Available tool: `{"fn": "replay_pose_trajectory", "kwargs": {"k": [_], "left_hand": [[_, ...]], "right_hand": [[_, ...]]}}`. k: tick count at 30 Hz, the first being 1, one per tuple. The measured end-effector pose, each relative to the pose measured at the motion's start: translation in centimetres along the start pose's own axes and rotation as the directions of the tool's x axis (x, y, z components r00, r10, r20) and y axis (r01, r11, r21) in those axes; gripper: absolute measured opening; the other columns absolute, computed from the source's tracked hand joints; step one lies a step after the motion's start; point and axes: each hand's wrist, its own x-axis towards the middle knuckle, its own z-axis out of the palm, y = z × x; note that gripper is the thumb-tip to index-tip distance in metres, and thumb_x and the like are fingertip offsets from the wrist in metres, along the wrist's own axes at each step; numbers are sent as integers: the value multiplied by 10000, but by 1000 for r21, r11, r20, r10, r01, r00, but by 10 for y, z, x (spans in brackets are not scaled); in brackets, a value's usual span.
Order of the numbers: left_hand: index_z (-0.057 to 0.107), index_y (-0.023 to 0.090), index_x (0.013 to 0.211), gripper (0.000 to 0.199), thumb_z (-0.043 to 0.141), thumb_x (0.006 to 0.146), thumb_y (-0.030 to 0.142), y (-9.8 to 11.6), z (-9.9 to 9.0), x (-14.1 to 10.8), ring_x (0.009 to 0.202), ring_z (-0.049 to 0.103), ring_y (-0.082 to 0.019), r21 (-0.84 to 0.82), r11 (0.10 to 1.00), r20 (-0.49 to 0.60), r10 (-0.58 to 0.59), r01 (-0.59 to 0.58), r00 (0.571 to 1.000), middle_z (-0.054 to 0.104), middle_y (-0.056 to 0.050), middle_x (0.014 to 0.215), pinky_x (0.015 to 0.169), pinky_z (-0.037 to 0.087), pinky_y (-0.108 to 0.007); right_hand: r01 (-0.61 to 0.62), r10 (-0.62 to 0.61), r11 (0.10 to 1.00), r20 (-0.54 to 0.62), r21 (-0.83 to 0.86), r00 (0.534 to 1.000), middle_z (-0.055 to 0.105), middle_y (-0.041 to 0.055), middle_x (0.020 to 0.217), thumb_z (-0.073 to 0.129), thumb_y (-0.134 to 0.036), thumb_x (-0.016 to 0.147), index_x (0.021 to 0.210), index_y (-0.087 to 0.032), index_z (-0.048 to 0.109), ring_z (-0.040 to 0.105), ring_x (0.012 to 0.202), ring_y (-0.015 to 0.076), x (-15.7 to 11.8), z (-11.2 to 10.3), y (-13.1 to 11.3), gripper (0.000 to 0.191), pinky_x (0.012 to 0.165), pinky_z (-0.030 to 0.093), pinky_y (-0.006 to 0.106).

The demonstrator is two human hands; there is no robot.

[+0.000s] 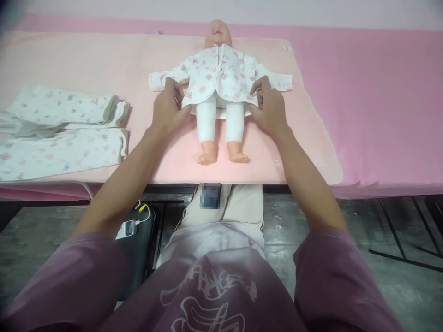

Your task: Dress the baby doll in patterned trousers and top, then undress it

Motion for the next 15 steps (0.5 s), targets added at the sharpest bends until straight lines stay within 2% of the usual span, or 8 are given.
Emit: {"fn": "replay_pose_trajectory", "kwargs": {"k": [2, 4, 6, 9, 11, 15], "left_hand": [[520, 321, 1282, 482, 558, 1075, 754, 0, 0, 1, 985, 586, -269, 29, 999, 34, 25, -26, 999, 693, -40, 1002, 905, 483, -501], [527, 325, 1291, 538, 434, 1104, 820, 0, 0, 2, 1170, 566, -283, 61, 995, 60, 78, -82, 995, 677, -62, 1031, 1026, 484, -543], [537, 321, 1276, 562, 398, 1108, 839, 0, 1, 3, 1300, 530, -291, 62, 985, 27, 159, -160, 987, 672, -85, 1145, 1101, 482, -572], [557, 294, 1260, 506, 463, 1125, 773, -1, 3, 4, 1371, 536, -289, 23, 966, -8, 256, -256, 967, 666, -100, 1277, 1137, 505, -581], [582, 275, 1254, 458, 493, 1137, 709, -3, 4, 4, 1353, 579, -302, -8, 958, 5, 286, -286, 958, 692, -107, 1254, 1141, 519, -592], [657, 272, 1189, 411, 586, 1098, 666, -7, -6, 4, 1218, 692, -350, -69, 924, 55, 379, -375, 924, 739, -107, 1123, 1099, 563, -602]], "right_hand": [[25, -24, 999, 36, -29, 999, 718, 90, 910, 452, -688, 1151, 1492, -311, 584, 663, 1050, 356, -1, -1, -2, 525, 1038, 543, 604], [60, -57, 996, 43, -70, 997, 730, 112, 976, 424, -689, 1160, 1491, -300, 596, 649, 1123, 378, -2, -1, -7, 539, 1069, 527, 627], [86, -84, 990, 15, -115, 996, 747, 146, 1154, 407, -661, 1169, 1494, -298, 609, 633, 1223, 401, -2, 0, -13, 528, 1104, 516, 648], [103, -107, 983, -15, -151, 994, 712, 159, 1377, 398, -603, 1178, 1498, -319, 632, 609, 1318, 404, -2, 0, -20, 488, 1152, 516, 639], [129, -130, 982, 3, -136, 992, 716, 159, 1358, 423, -587, 1171, 1496, -316, 653, 620, 1320, 419, -3, -1, -21, 481, 1156, 520, 652], [235, -233, 971, 45, -42, 971, 742, 120, 1114, 543, -577, 1127, 1356, -306, 724, 683, 1175, 415, -3, -4, -17, 399, 1172, 502, 700]]}}
